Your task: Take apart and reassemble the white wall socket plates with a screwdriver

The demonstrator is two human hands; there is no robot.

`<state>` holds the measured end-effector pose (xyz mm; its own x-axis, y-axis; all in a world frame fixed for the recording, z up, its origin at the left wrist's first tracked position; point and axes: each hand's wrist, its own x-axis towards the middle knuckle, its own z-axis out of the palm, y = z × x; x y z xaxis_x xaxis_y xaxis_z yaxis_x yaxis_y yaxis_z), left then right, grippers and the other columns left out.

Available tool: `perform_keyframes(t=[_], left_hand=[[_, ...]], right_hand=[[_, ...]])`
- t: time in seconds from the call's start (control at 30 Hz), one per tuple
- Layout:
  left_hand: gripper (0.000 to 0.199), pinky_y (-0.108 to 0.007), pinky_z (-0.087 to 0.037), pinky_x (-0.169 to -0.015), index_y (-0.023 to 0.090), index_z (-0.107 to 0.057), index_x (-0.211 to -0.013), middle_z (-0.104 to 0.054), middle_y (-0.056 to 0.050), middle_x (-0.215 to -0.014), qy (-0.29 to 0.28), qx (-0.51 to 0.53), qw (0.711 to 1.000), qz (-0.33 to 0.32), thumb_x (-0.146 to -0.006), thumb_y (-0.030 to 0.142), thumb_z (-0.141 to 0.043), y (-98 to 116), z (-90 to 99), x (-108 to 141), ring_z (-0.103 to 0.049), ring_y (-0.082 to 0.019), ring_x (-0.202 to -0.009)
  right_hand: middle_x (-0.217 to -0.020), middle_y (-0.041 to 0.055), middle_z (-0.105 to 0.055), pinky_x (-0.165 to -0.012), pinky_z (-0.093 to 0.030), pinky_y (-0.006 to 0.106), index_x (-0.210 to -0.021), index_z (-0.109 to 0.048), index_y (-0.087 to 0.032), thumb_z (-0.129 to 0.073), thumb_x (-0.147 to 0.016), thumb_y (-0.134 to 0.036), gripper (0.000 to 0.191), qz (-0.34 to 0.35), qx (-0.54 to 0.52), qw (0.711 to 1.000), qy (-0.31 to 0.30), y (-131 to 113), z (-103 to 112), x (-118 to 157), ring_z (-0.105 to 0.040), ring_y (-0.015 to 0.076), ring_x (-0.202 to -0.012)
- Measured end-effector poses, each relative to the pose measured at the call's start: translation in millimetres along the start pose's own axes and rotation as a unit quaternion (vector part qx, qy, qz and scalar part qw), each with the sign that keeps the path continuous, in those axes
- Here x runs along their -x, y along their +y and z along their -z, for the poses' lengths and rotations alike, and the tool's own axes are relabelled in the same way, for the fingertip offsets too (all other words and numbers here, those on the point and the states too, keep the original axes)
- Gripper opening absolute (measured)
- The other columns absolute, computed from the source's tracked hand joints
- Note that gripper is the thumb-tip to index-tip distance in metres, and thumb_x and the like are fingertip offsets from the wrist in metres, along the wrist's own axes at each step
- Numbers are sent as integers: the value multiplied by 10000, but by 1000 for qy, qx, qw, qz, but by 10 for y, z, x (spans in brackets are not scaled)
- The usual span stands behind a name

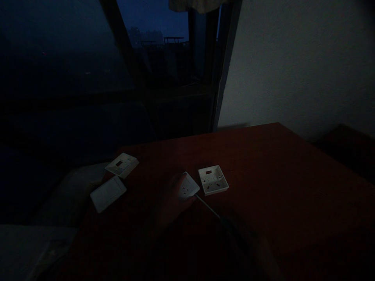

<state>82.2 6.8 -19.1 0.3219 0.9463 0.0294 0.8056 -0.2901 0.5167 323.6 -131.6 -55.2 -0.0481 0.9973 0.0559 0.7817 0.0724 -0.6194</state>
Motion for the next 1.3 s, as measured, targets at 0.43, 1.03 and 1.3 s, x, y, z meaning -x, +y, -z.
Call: perform_keyframes(t=[0.43, 1.03, 1.3], left_hand=[[717, -442, -344, -1079, 266, -394, -1397, -399, -68, -1445, -15, 5, 1000, -10, -752, 393, -681, 21, 5, -16, -402, -296, -1303], [690, -419, -365, -1078, 265, -394, -1388, -401, -72, -1438, 6, 89, 996, -13, -770, 349, -687, 69, 82, 2, -407, -269, -1304], [660, -442, -368, -1078, 283, -354, -1398, -407, -62, -1442, 89, 36, 995, 18, -815, 430, -628, -164, 249, -83, -418, -274, -1306]], right_hand=[[-1324, 39, -591, -988, -492, 391, -1286, -586, -298, -469, -905, -319, 399, -22, -8, 1000, -10, -11, -25, -15, -579, 253, -1181], [-1270, 62, -631, -1009, -445, 420, -1219, -616, -255, -444, -915, -501, 427, -135, -248, 958, -55, -259, 87, -240, -581, 242, -1165], [-1293, 75, -612, -1053, -397, 428, -1181, -638, -246, -560, -829, -557, 476, -217, -311, 922, 76, -44, 240, -190, -527, 286, -1223]])
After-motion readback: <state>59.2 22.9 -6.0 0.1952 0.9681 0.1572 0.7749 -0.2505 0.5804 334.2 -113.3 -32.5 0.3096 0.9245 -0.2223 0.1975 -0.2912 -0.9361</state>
